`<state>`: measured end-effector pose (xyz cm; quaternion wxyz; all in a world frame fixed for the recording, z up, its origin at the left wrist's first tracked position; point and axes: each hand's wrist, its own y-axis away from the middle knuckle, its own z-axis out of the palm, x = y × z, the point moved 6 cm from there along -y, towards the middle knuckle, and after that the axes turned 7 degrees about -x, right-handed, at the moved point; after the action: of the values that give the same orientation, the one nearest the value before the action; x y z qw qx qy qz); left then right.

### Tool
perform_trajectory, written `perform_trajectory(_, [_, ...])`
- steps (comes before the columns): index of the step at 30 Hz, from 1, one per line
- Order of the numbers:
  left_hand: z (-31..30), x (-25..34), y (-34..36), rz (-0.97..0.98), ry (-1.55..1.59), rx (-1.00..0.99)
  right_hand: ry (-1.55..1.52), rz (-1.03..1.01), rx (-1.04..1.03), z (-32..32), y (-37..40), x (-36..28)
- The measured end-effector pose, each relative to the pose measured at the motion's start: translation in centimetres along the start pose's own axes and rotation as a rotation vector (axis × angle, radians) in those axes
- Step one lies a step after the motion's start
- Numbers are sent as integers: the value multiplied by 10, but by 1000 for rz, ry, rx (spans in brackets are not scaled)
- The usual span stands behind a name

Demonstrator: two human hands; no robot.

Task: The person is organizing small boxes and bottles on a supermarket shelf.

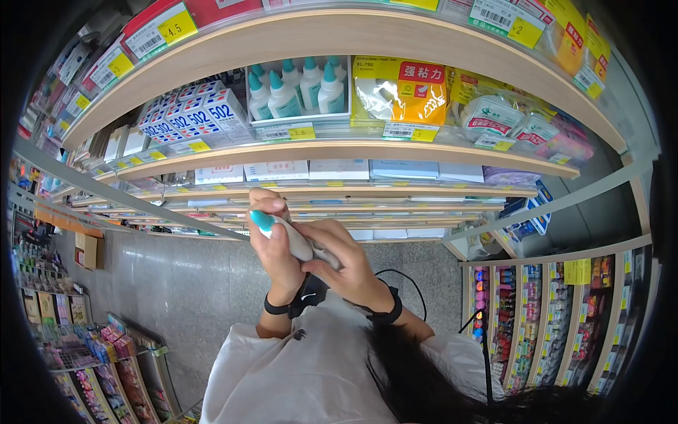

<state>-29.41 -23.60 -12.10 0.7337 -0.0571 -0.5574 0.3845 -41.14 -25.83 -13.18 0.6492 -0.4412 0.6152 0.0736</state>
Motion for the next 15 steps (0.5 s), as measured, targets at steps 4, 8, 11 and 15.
perform_trajectory(4, [5, 5, 3, 165, -255, -228, -253, -5, -52, -7, -1, 15])
perform_trajectory(8, [10, 8, 3, 112, -411, -212, -243, 48, 14, -10, 6, 20])
perform_trajectory(11, [11, 11, 3, 89, -514, -154, -118, 94, 56, -9, 8, 22])
perform_trajectory(15, [2, 2, 1, 132, -353, -159, -64, 101, 97, -4, 7, 12])
